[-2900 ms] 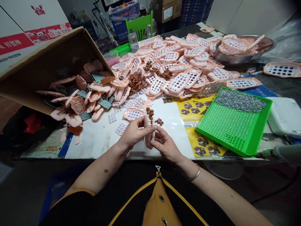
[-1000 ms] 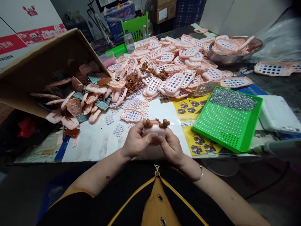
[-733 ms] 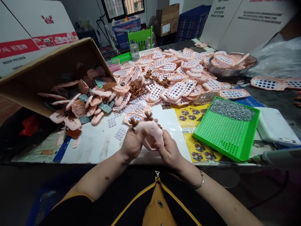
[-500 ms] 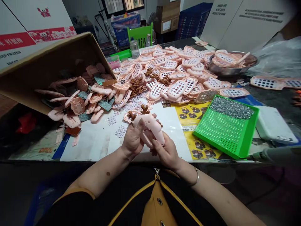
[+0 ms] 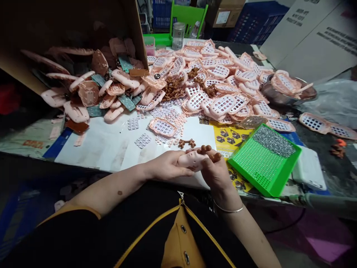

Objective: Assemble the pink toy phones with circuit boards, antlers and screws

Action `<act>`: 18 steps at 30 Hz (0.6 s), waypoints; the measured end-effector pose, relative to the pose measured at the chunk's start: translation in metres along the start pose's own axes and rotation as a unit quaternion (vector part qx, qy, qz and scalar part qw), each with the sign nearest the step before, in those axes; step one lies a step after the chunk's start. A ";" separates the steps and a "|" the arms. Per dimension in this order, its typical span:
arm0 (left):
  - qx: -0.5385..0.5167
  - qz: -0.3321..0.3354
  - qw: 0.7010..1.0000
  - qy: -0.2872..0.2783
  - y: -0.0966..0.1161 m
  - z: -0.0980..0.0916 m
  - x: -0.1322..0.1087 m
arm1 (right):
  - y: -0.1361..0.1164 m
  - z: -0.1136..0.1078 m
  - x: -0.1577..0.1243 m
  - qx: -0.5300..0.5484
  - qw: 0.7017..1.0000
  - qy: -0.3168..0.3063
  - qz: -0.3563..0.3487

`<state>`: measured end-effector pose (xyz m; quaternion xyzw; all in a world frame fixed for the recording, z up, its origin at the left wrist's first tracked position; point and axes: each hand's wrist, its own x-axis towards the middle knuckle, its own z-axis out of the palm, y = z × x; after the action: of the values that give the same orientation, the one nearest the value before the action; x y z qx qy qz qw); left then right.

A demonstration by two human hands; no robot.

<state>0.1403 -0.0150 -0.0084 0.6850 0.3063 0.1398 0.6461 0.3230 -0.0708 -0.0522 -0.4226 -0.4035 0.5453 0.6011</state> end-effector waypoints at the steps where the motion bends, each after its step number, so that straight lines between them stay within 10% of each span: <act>1: 0.023 0.007 1.000 0.007 -0.001 0.001 0.000 | 0.001 0.001 -0.001 0.031 0.999 -0.001 0.008; 6: 0.107 0.044 0.989 0.090 -0.011 0.004 -0.003 | 0.007 0.012 0.001 0.163 0.983 0.087 0.001; 18: 0.328 0.292 0.875 0.205 -0.006 0.010 -0.001 | 0.025 0.005 -0.001 0.199 0.977 0.044 -0.056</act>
<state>0.1442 -0.0242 -0.0153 0.8720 0.2463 0.3508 0.2365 0.3108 -0.0699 -0.0745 -0.2951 -0.2827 0.5610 0.7199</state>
